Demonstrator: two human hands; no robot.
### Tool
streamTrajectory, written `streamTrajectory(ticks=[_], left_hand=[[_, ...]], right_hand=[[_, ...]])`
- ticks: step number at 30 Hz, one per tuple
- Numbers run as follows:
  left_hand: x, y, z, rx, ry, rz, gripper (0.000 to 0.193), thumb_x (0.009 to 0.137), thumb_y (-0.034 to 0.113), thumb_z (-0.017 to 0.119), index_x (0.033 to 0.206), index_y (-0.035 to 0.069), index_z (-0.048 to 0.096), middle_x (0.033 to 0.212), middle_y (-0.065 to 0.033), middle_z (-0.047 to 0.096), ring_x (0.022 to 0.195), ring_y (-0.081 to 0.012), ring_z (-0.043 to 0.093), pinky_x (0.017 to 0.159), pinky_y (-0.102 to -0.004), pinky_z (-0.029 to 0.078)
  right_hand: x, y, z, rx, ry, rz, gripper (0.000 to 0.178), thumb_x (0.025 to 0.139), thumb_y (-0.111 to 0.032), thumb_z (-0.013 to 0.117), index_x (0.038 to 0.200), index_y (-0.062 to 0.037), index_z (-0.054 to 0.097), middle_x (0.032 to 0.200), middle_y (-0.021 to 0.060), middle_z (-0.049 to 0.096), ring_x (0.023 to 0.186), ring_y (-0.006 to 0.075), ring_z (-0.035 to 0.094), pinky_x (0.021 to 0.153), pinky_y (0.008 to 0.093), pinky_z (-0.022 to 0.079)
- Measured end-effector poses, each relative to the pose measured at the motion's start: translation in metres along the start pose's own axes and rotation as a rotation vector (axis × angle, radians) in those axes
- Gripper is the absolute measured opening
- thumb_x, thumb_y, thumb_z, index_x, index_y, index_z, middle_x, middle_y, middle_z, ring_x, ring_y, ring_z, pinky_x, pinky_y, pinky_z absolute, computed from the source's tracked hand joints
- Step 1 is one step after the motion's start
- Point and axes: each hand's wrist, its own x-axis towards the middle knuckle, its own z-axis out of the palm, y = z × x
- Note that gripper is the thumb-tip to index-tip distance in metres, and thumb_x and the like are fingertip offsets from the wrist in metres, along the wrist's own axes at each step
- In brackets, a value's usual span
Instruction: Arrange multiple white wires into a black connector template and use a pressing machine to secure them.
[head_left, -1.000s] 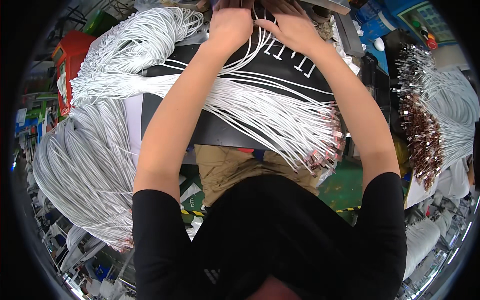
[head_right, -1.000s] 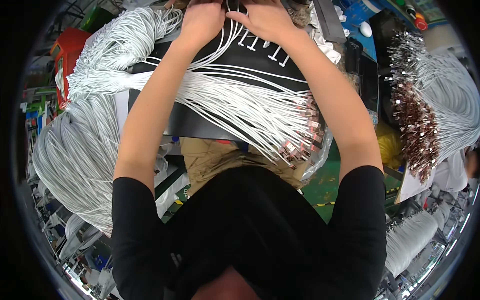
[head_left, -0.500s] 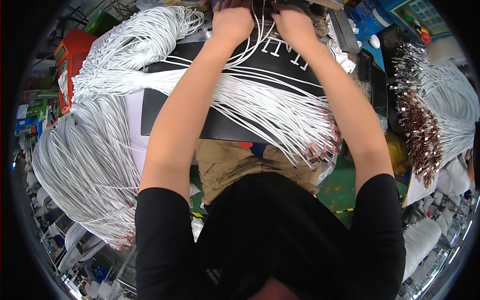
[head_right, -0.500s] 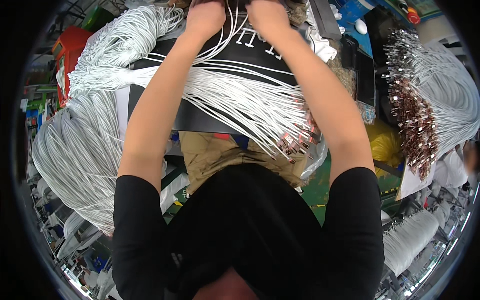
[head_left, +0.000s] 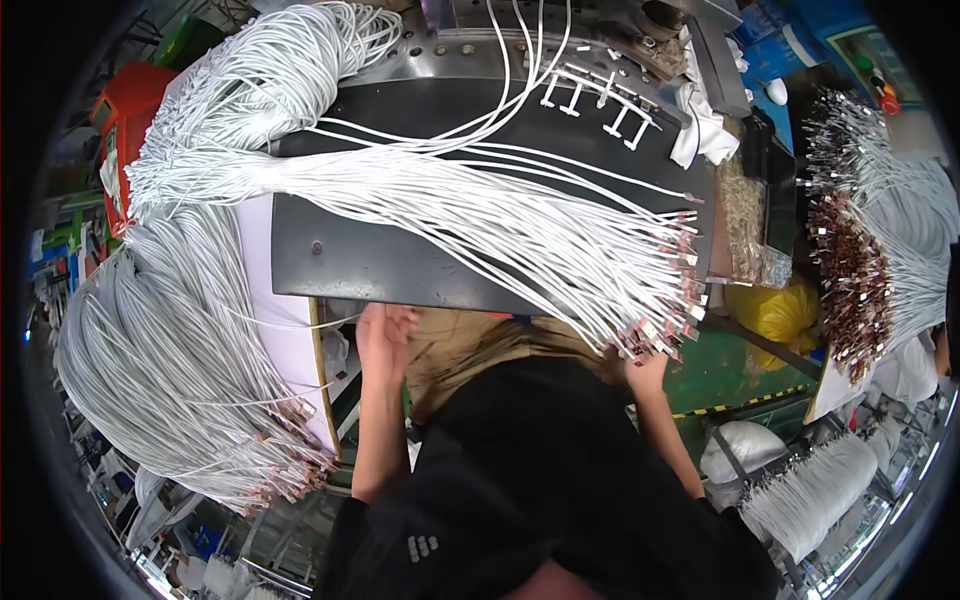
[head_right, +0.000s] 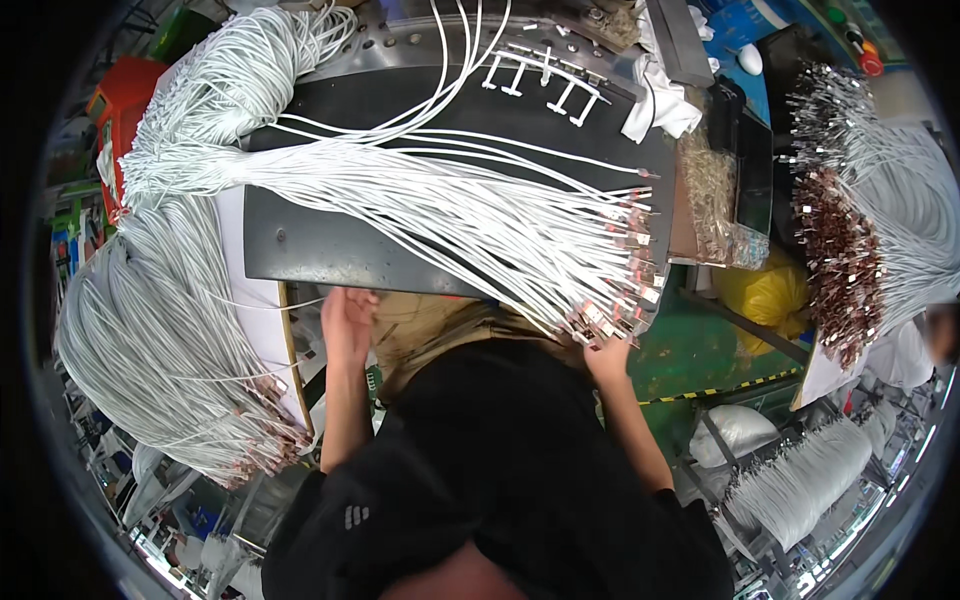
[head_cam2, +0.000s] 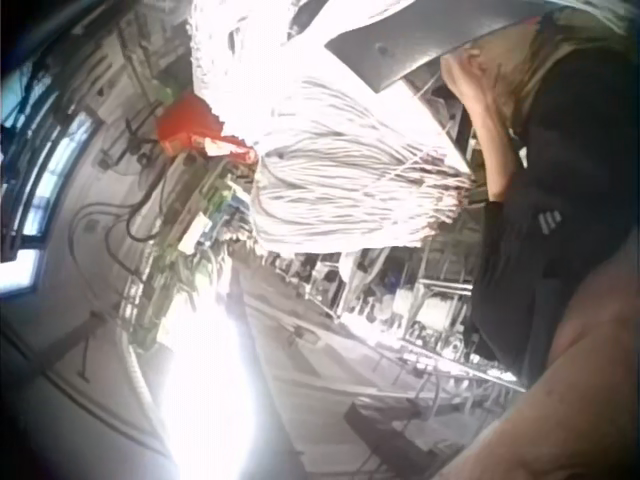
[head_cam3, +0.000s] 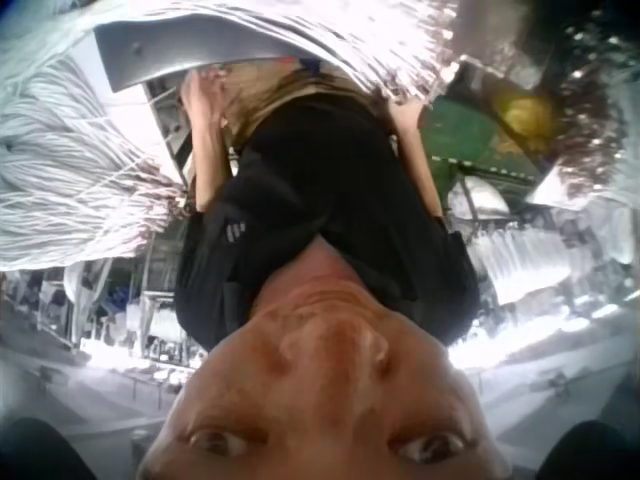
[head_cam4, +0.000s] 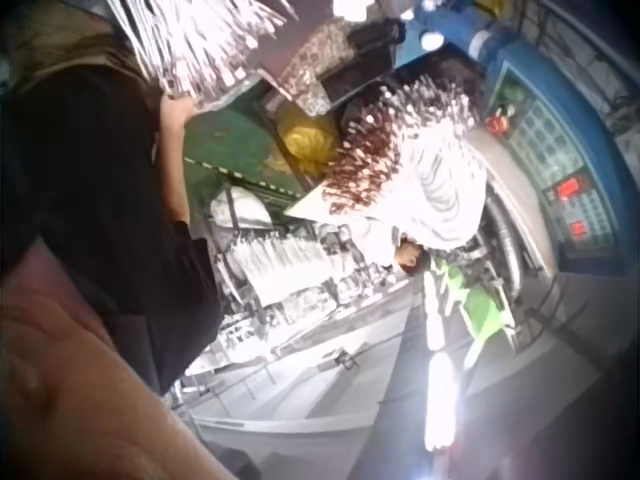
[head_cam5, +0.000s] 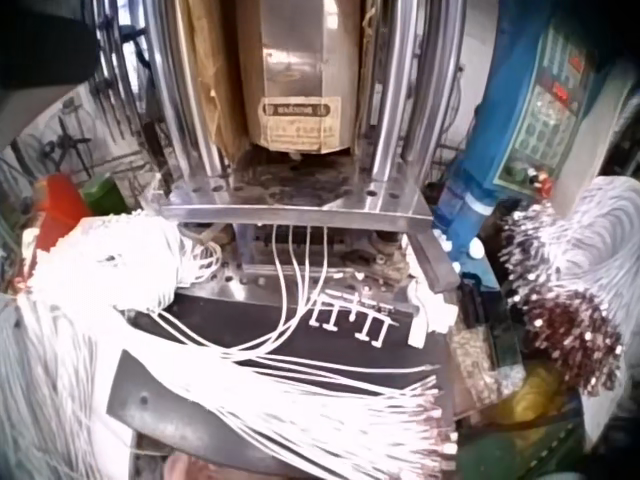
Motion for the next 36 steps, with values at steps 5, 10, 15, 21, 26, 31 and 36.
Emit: streamTrajectory(ticks=[5, 10, 15, 21, 26, 31, 36], left_hand=[[0.035, -0.004, -0.031, 0.293, -0.015, 0.168, 0.022, 0.102, 0.023, 0.058, 0.095, 0.002, 0.060, 0.085, -0.0104, 0.068, 0.077, -0.0210, 0.066, 0.071, -0.0322, 0.054], [0.034, 0.006, -0.035, 0.352, 0.107, 0.159, 0.018, 0.102, 0.019, 0.056, 0.101, 0.002, 0.061, 0.099, -0.0130, 0.069, 0.086, -0.0226, 0.066, 0.077, -0.0348, 0.054], [0.045, -0.002, -0.048, 0.316, 0.125, 0.130, 0.020, 0.103, 0.020, 0.054, 0.107, 0.001, 0.058, 0.104, -0.0141, 0.069, 0.089, -0.0229, 0.066, 0.079, -0.0366, 0.055], [0.046, 0.004, -0.057, 0.350, 0.124, 0.103, 0.018, 0.103, 0.019, 0.054, 0.109, 0.002, 0.057, 0.102, -0.0131, 0.069, 0.086, -0.0225, 0.067, 0.079, -0.0370, 0.056], [0.040, -0.005, -0.029, 0.369, 0.153, 0.169, 0.027, 0.105, 0.028, 0.051, 0.100, 0.004, 0.061, 0.087, -0.0100, 0.069, 0.077, -0.0192, 0.065, 0.071, -0.0319, 0.053], [-0.011, -0.030, 0.016, 0.718, -0.014, 0.357, 0.038, 0.106, 0.023, 0.041, 0.085, 0.001, 0.063, 0.075, -0.0093, 0.068, 0.070, -0.0168, 0.064, 0.065, -0.0295, 0.049], [-0.048, 0.010, 0.086, 0.969, -0.539, 0.779, 0.025, 0.096, 0.012, 0.047, 0.090, 0.000, 0.068, 0.080, -0.0126, 0.071, 0.074, -0.0224, 0.066, 0.071, -0.0316, 0.051]], right_hand=[[0.010, 0.013, -0.029, -0.550, -0.036, -0.561, 0.052, 0.090, -0.016, 0.054, 0.142, -0.0154, 0.056, 0.150, 0.0054, 0.051, 0.144, 0.0320, 0.035, 0.125, 0.0519, 0.009], [0.024, -0.022, -0.006, 0.493, -0.440, 0.232, 0.063, 0.087, -0.021, 0.070, 0.144, -0.0104, 0.045, 0.137, 0.0125, 0.055, 0.126, 0.0302, 0.055, 0.108, 0.0487, 0.043], [0.029, -0.016, -0.010, 0.046, -0.371, 0.001, 0.062, 0.075, -0.018, 0.078, 0.133, -0.0069, 0.058, 0.136, 0.0142, 0.055, 0.117, 0.0280, 0.059, 0.101, 0.0434, 0.045], [0.016, 0.016, 0.005, 0.133, -0.160, -0.259, 0.058, 0.074, -0.016, 0.079, 0.129, -0.0112, 0.062, 0.131, 0.0130, 0.059, 0.113, 0.0270, 0.061, 0.100, 0.0414, 0.046], [0.020, -0.008, 0.014, 0.600, -0.075, 0.134, 0.043, 0.075, -0.016, 0.077, 0.116, -0.0086, 0.068, 0.121, 0.0135, 0.065, 0.109, 0.0275, 0.063, 0.095, 0.0393, 0.049], [0.129, -0.099, -0.128, 0.200, -0.819, 0.434, 0.026, 0.090, -0.022, 0.063, 0.094, 0.0019, 0.073, 0.082, 0.0152, 0.072, 0.075, 0.0199, 0.070, 0.062, 0.0324, 0.055], [0.167, -0.081, -0.200, 1.044, -0.646, 0.052, 0.042, 0.103, -0.030, 0.054, 0.104, 0.0084, 0.071, 0.095, 0.0180, 0.074, 0.078, 0.0201, 0.071, 0.064, 0.0286, 0.055]])
